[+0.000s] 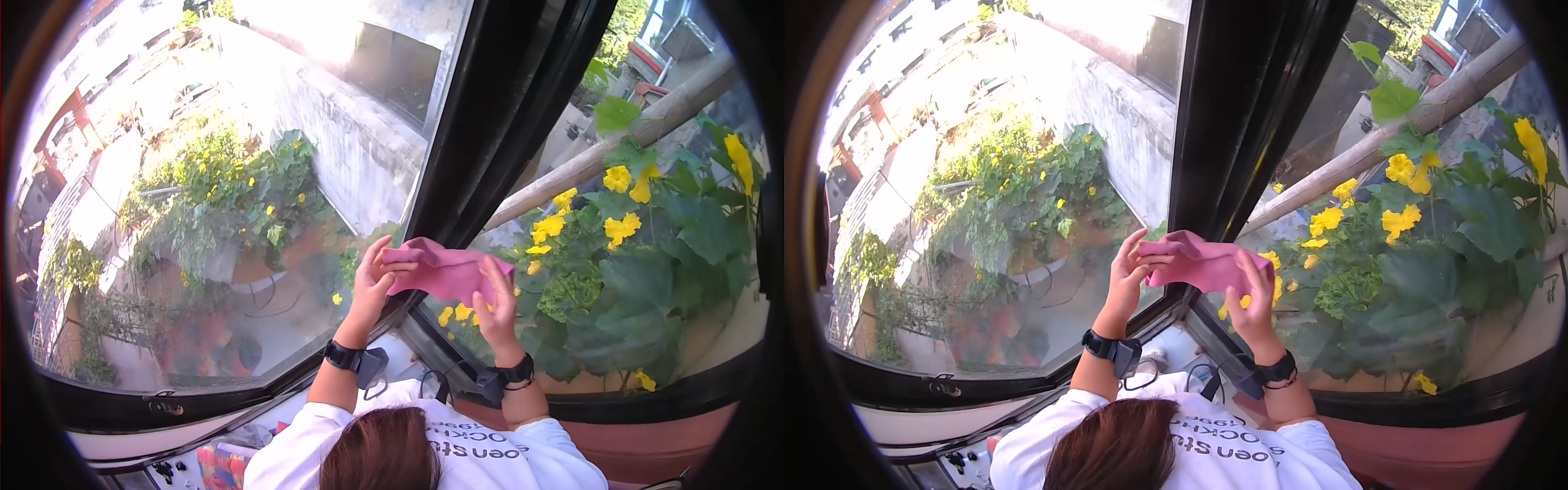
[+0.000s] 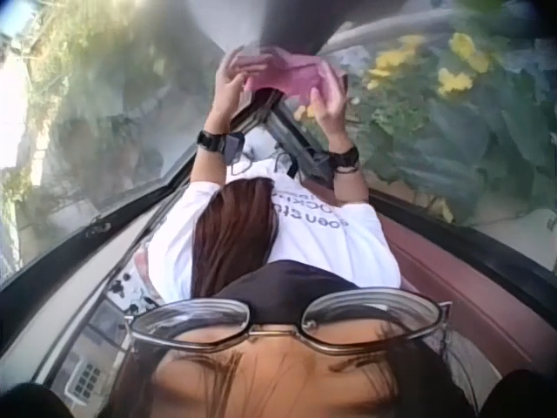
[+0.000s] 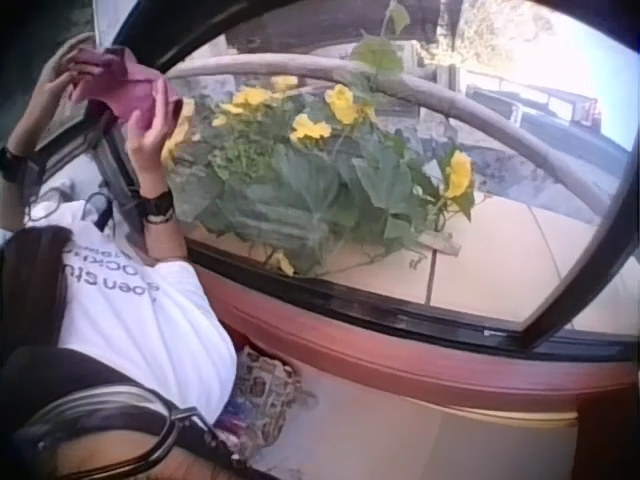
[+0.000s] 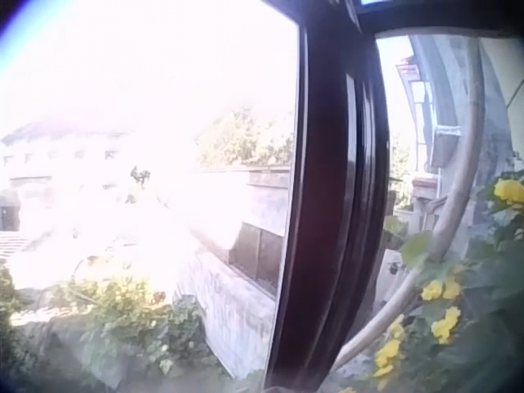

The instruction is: The person wipes the glass panes and frames of a window with a cloth, moving between different sections and glass panels.

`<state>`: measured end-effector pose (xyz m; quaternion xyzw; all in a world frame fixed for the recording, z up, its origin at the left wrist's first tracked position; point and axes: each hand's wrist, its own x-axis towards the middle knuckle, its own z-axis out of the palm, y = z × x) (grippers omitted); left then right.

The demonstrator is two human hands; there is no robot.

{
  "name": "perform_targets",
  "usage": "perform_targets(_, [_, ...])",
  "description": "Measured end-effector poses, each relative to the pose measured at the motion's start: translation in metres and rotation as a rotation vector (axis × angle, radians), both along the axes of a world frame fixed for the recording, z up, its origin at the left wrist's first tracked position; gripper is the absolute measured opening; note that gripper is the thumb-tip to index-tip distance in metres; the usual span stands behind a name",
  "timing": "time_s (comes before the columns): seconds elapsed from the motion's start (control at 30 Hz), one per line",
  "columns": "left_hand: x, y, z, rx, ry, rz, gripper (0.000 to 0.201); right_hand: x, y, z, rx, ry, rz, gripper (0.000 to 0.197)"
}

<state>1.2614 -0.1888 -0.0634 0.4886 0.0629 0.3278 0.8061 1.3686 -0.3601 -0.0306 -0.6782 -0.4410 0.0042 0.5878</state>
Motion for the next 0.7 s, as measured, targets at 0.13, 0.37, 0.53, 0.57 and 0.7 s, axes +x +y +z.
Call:
perform_targets(0.13, [-0.010, 0.009, -0.005, 0.110, 0.103, 0.170, 0.043, 0.004, 0.065, -0.016, -0.009, -0.101, 0.130, 0.060])
perform_targets(0.37, [-0.018, 0.011, -0.009, 0.090, 0.224, 0.411, 0.030, 0.015, 0.113, -0.043, -0.003, -0.113, -0.111, 0.066])
perform_targets(0.53, [-0.015, 0.007, -0.009, 0.002, 0.162, 0.542, 0.027, 0.012, 0.117, -0.048, 0.060, 0.037, -0.027, 0.073])
perform_targets(0.57, [-0.014, 0.007, -0.010, 0.023, 0.161, 0.570, 0.028, 0.013, 0.116, -0.048, 0.064, 0.034, -0.033, 0.073])
perform_targets(0.7, [-0.016, 0.007, -0.010, -0.058, 0.104, 0.601, 0.026, 0.015, 0.112, -0.048, -0.004, -0.031, -0.084, 0.078])
